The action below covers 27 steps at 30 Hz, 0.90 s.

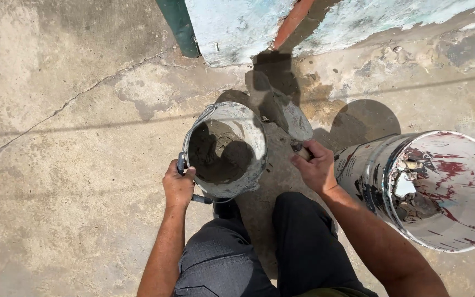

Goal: Applying and smoothing cement into a wall-floor joint using a trowel and hands.

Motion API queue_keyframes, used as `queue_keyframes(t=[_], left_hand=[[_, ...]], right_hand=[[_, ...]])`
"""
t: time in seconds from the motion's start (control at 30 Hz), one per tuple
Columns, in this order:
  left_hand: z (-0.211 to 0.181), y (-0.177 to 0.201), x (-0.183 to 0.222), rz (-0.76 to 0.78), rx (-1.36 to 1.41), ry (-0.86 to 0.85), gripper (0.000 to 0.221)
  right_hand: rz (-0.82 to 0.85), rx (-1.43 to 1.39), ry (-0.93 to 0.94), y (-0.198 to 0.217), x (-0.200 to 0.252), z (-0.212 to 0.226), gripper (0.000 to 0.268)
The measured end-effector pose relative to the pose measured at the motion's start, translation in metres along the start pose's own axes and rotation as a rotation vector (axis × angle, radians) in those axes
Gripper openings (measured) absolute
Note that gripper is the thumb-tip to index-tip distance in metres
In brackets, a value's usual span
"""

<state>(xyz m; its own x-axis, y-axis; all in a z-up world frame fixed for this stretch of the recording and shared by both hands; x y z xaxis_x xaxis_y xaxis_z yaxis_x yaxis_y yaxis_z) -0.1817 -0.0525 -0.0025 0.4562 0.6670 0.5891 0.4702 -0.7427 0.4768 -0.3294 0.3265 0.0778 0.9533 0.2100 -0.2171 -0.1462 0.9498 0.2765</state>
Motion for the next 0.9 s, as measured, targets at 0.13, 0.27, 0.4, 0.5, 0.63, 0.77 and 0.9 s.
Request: queue_keyframes(t=[0.13, 0.27, 0.4, 0.5, 0.63, 0.77, 0.9], left_hand=[[0.0, 0.01, 0.008, 0.021, 0.048, 0.002, 0.017], [0.007, 0.014, 0.013, 0.011, 0.11, 0.05, 0.02], [-0.001, 0.022, 0.027, 0.073, 0.143, 0.121, 0.01], [-0.007, 0.028, 0.035, 0.084, 0.166, 0.174, 0.014], [0.004, 0.034, 0.024, 0.087, 0.21, 0.23, 0.016], [0.016, 0.041, 0.014, 0.054, 0.218, 0.296, 0.019], [0.029, 0.048, 0.008, 0.012, 0.259, 0.343, 0.016]], right_hand=[[-0.068, 0.07, 0.092, 0.072, -0.073, 0.033, 0.021], [-0.12, 0.114, 0.159, 0.139, -0.134, 0.048, 0.022], [-0.129, 0.24, 0.126, 0.179, -0.172, 0.066, 0.021], [-0.147, 0.291, -0.025, 0.195, -0.192, 0.064, 0.015], [-0.083, 0.369, -0.082, 0.197, -0.211, 0.087, 0.012], [-0.044, 0.382, -0.105, 0.2, -0.227, 0.107, 0.009], [-0.021, 0.401, -0.095, 0.213, -0.242, 0.126, 0.01]])
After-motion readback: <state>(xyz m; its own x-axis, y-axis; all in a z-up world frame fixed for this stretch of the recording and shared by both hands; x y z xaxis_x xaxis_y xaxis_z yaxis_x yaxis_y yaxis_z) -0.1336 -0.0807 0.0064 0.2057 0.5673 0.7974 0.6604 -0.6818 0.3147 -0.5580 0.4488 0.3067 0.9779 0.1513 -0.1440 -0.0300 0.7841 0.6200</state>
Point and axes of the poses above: each hand's wrist, its own x-axis away from the middle knuckle, its own y-axis out of the back of the hand, z = x × y, the point moved 4 cm from there along -x, towards the middle knuckle, and after that the axes turned 11 degrees about y, right-handed, at the moved point
